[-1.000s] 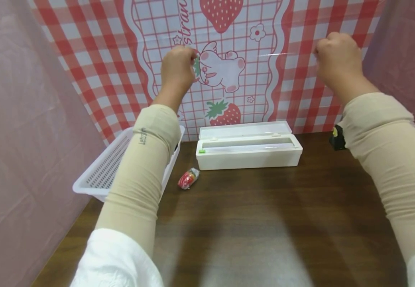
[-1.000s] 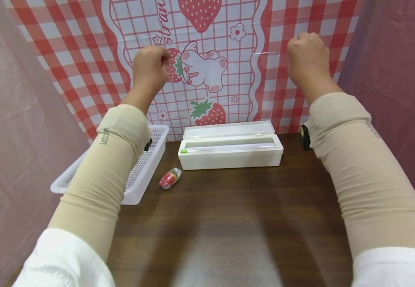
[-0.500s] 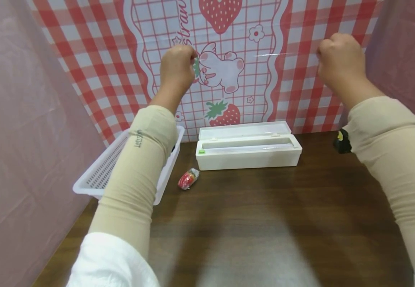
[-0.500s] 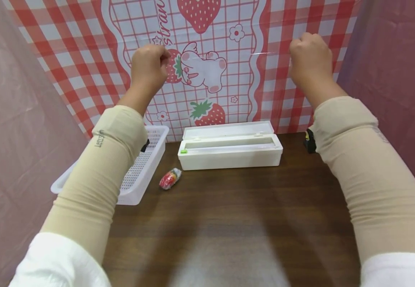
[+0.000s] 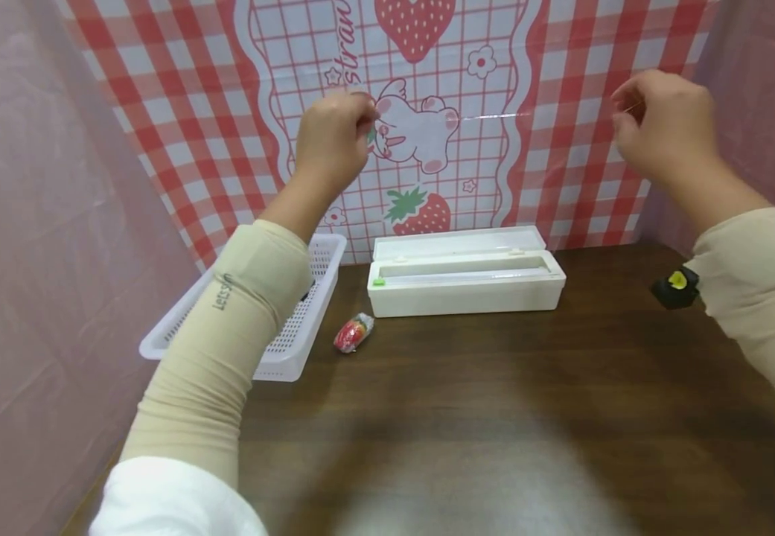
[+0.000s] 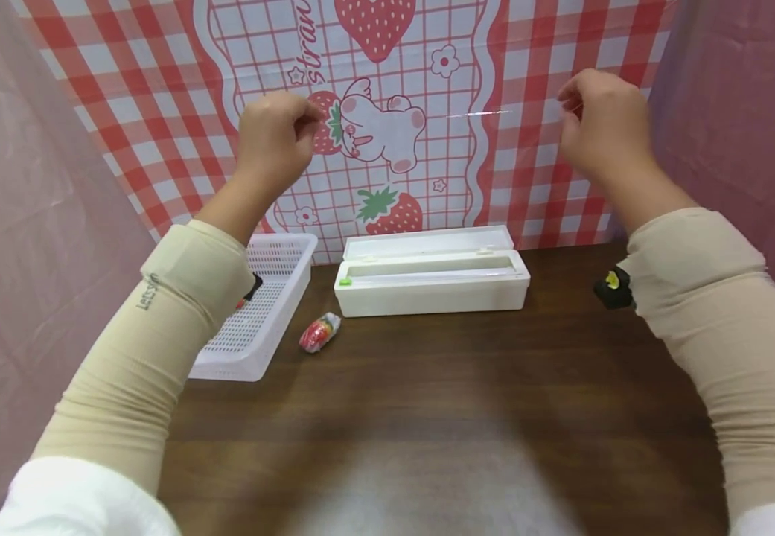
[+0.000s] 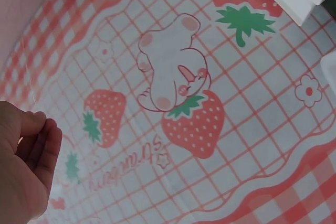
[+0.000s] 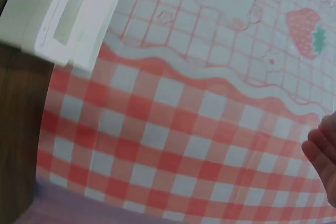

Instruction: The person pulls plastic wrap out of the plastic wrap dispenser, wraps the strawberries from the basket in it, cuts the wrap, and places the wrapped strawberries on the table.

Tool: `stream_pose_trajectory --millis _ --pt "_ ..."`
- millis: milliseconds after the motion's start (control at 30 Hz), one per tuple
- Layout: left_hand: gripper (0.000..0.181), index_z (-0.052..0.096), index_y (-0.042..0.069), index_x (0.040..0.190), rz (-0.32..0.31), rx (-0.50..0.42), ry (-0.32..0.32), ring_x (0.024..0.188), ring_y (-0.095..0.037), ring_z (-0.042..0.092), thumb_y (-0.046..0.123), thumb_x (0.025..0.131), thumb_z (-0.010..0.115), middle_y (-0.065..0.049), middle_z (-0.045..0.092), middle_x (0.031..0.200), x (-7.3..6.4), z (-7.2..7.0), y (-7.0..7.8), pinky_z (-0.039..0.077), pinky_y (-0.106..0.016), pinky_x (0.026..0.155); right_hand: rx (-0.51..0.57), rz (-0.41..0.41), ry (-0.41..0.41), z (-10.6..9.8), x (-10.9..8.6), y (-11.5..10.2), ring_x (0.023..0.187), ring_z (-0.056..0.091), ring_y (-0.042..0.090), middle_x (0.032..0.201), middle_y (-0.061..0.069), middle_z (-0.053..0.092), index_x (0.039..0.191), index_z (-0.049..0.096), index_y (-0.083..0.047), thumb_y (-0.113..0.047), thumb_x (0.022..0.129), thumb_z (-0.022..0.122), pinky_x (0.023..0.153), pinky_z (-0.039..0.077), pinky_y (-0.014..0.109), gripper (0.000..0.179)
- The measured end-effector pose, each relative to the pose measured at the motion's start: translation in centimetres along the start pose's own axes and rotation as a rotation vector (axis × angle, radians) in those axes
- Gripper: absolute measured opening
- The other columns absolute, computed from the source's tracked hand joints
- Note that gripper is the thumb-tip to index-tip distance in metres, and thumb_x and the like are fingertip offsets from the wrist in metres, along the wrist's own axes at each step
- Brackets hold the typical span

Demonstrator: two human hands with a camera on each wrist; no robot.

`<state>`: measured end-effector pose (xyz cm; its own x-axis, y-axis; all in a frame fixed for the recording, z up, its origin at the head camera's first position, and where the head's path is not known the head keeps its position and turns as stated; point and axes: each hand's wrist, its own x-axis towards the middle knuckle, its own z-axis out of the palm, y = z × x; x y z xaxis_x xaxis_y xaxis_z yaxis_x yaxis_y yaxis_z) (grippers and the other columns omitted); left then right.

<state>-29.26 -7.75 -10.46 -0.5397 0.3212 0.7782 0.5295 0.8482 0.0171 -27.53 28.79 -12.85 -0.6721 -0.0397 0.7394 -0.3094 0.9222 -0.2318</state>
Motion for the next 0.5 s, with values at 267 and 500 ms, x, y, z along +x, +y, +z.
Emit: stream_pose_trajectory --millis 267,500 --pt "0.016 0.073 0.003 0.103 0.021 -0.075 -0.059 0.092 -0.022 0.066 0.010 0.096 0.060 -0.009 0.072 0.102 -3.5 -2.4 0.8 0.052 -0.029 0.084 0.273 0.073 -0.068 -2.2 -2.3 0.6 0.076 0.047 -0.012 0.085 -0.024 0.050 0.106 0.060 -0.012 -0.011 0.092 0.062 0.069 0.036 0.005 0.014" --pt "0.011 0.072 0.000 0.098 0.115 -0.291 -0.110 0.084 -0.015 0.064 0.006 0.091 0.066 -0.009 0.071 0.096 -7.1 -3.0 1.8 0.053 -0.022 0.078 0.574 0.044 -0.101 -3.3 -5.1 2.0 0.078 0.058 0.001 0.088 -0.010 0.061 0.104 0.058 -0.019 0.007 0.085 0.065 0.073 0.044 0.003 0.033"
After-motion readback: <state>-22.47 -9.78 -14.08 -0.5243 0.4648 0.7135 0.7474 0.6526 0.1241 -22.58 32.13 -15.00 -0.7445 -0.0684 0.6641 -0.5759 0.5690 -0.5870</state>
